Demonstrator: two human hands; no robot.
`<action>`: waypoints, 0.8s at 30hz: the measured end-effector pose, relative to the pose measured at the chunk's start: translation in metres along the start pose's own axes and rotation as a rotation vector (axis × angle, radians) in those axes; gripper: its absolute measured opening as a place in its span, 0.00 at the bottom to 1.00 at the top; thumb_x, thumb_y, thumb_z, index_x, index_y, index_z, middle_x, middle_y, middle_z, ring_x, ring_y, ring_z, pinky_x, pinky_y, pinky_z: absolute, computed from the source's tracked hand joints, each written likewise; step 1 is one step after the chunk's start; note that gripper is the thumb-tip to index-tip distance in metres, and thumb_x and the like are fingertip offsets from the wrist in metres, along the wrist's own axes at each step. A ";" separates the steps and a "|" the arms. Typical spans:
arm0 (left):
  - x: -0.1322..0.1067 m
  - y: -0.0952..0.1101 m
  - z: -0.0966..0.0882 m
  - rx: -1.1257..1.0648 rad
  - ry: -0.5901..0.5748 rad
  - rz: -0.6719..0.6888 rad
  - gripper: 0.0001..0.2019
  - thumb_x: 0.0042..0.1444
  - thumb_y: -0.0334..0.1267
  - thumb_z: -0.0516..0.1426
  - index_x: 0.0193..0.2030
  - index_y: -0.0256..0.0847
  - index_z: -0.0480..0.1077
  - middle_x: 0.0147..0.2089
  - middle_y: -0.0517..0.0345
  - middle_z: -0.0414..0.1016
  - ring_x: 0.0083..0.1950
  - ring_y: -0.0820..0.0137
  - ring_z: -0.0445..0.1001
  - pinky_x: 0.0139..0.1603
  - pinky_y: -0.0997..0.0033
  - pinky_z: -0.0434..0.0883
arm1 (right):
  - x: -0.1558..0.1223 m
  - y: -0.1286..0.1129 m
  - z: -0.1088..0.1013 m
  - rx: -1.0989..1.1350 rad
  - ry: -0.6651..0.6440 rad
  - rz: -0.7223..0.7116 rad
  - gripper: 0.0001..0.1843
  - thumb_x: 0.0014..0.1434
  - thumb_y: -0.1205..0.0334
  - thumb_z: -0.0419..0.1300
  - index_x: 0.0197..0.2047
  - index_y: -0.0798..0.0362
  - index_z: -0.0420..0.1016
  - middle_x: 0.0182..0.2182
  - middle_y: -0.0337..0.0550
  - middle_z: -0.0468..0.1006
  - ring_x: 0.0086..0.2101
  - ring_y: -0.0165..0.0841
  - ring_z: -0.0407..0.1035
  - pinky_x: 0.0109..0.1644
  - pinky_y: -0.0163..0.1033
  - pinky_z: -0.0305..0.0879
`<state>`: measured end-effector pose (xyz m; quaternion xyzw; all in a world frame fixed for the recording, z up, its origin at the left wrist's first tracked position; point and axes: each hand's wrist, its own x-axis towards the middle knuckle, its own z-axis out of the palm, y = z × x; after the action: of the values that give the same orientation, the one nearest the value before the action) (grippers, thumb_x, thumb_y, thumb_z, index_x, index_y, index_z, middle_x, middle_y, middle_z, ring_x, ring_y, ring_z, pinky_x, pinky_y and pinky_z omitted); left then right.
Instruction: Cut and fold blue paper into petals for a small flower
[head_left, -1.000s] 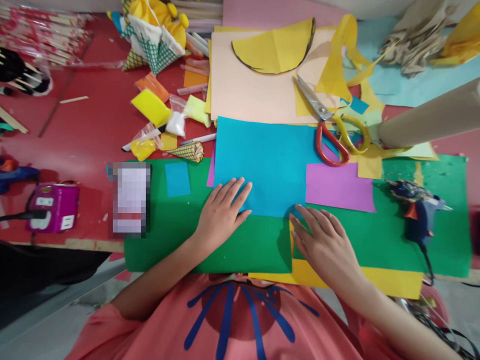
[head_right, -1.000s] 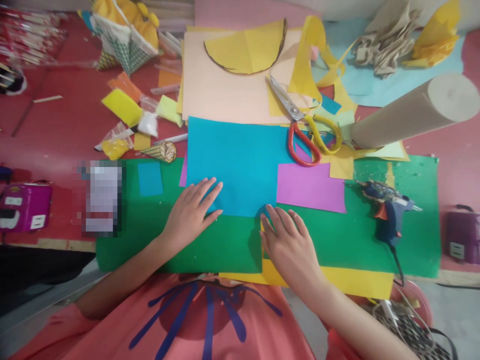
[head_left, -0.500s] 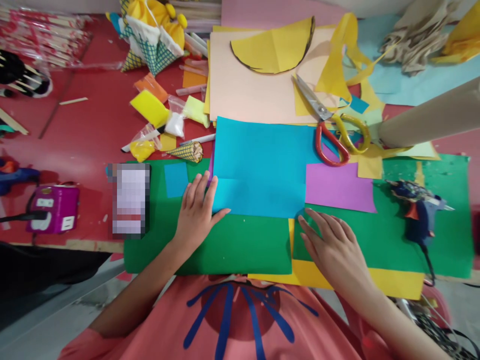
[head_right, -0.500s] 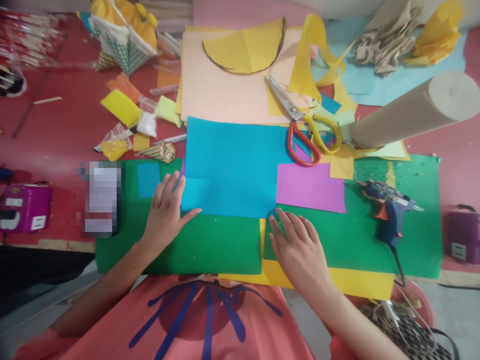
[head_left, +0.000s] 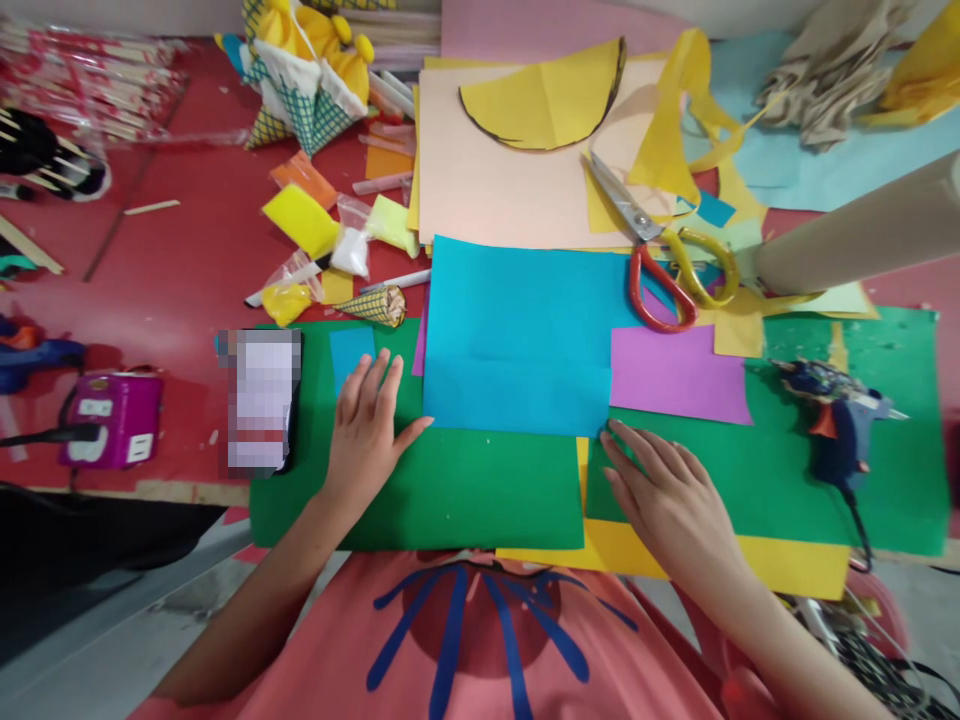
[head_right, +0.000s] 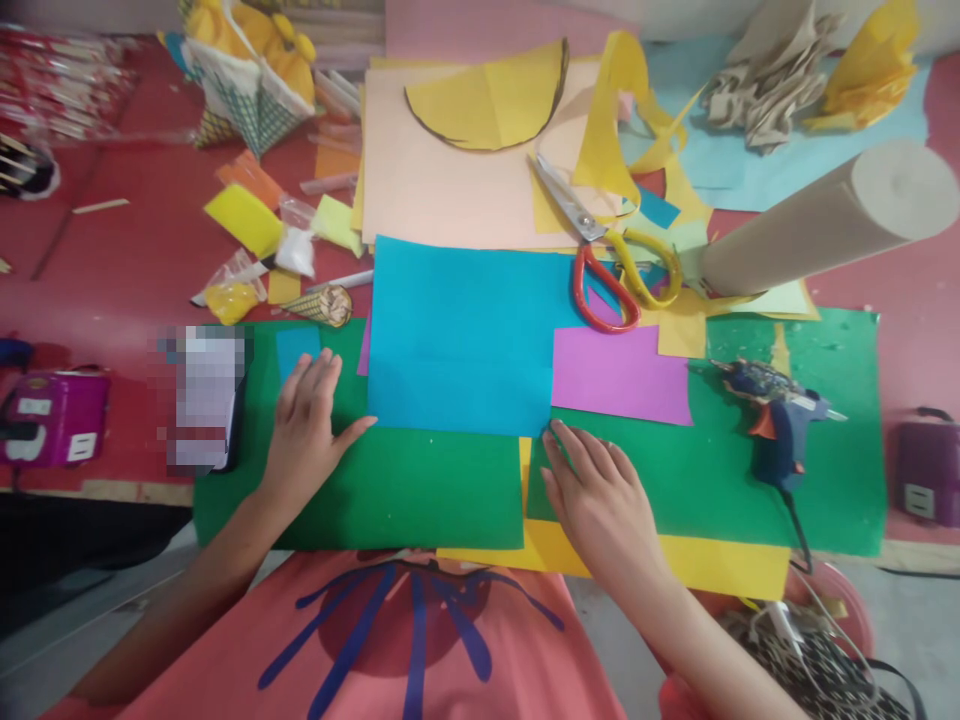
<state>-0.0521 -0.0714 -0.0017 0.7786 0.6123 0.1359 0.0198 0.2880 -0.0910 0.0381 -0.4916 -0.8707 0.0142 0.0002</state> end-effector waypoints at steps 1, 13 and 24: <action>0.000 0.000 0.000 0.001 -0.002 -0.002 0.39 0.57 0.55 0.53 0.70 0.38 0.44 0.68 0.39 0.56 0.71 0.52 0.50 0.66 0.50 0.56 | -0.001 0.001 0.001 0.019 0.003 -0.001 0.17 0.64 0.62 0.52 0.54 0.57 0.72 0.55 0.50 0.73 0.49 0.43 0.69 0.49 0.48 0.64; 0.004 0.003 -0.004 -0.017 -0.135 -0.004 0.26 0.60 0.46 0.53 0.64 0.44 0.59 0.71 0.44 0.47 0.72 0.50 0.46 0.67 0.45 0.54 | 0.021 0.032 0.007 1.398 -0.106 0.591 0.22 0.59 0.54 0.58 0.55 0.52 0.68 0.38 0.46 0.78 0.31 0.32 0.73 0.29 0.35 0.69; 0.013 0.019 -0.010 -0.143 -0.180 0.036 0.23 0.62 0.41 0.50 0.65 0.47 0.58 0.70 0.47 0.52 0.71 0.51 0.47 0.67 0.41 0.52 | 0.053 0.034 0.008 1.632 -0.285 0.774 0.14 0.51 0.51 0.66 0.31 0.54 0.74 0.16 0.34 0.72 0.16 0.29 0.67 0.18 0.34 0.66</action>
<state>-0.0337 -0.0647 0.0138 0.7950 0.5828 0.1091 0.1277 0.2894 -0.0285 0.0283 -0.5900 -0.3567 0.6851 0.2353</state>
